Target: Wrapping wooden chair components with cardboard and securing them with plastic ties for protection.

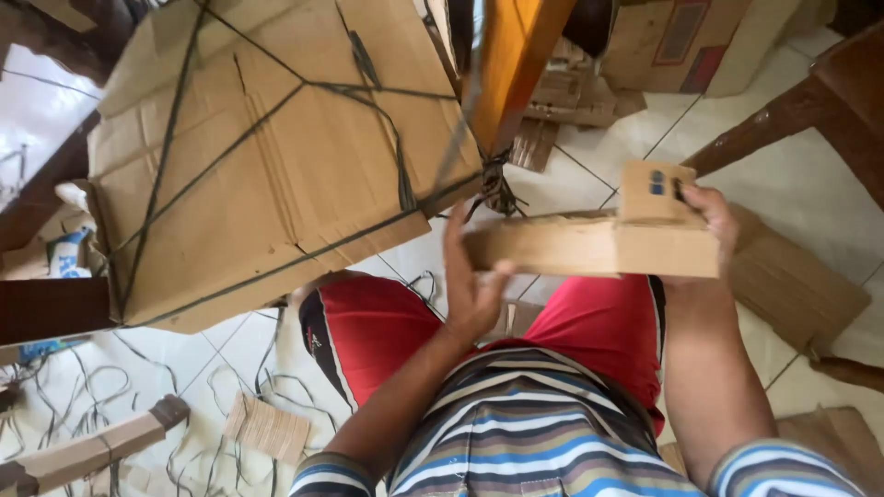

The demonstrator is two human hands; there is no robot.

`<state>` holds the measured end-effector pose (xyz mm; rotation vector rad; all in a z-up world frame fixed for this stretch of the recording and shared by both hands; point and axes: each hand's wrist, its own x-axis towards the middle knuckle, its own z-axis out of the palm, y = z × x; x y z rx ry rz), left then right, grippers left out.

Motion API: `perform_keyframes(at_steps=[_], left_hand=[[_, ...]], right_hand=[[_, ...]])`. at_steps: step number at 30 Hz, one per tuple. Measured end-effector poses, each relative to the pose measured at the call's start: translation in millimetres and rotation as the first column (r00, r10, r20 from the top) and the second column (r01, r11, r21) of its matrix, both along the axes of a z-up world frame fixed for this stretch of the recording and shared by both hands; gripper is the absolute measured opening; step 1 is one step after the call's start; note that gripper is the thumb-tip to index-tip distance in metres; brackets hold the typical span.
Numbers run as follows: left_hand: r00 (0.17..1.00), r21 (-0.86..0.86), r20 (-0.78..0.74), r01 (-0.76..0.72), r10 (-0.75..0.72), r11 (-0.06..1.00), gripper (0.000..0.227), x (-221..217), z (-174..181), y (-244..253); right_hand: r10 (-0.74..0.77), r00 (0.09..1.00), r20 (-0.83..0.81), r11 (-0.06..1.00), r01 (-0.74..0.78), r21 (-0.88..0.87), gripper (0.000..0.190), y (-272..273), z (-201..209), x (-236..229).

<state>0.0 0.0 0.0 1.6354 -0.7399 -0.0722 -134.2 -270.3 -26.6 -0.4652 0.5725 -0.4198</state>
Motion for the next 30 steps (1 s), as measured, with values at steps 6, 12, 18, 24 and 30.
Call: perform_keyframes(at_steps=[6,12,18,24,30], left_hand=[[0.439,0.264,-0.842,-0.175,0.315,0.949,0.073,-10.7,4.1,0.2],[0.811,-0.132,-0.536,0.193,-0.233,0.972,0.071,-11.8,-2.8,19.7],[0.914,-0.047,-0.375,0.15,-0.157,0.988,0.035,-9.7,45.9,-3.2],[0.876,0.19,0.003,0.474,-0.483,0.86,0.014,17.5,97.4,3.5],[0.731,0.387,0.418,0.394,-0.539,0.834,0.032,33.5,137.8,-20.5]], right_hand=[[-0.156,0.987,0.038,0.987,0.154,0.039,0.024,-3.4,-2.8,-24.8],[-0.351,0.936,0.038,0.932,0.345,0.112,0.026,-9.7,-30.4,-55.1],[-0.081,0.975,-0.205,0.974,0.033,-0.226,0.015,-15.3,-53.8,-58.7],[-0.114,0.852,-0.511,0.768,-0.251,-0.59,0.051,-24.5,-17.1,-76.8],[0.237,0.84,-0.488,0.118,-0.524,-0.844,0.116,52.5,98.5,-18.5]])
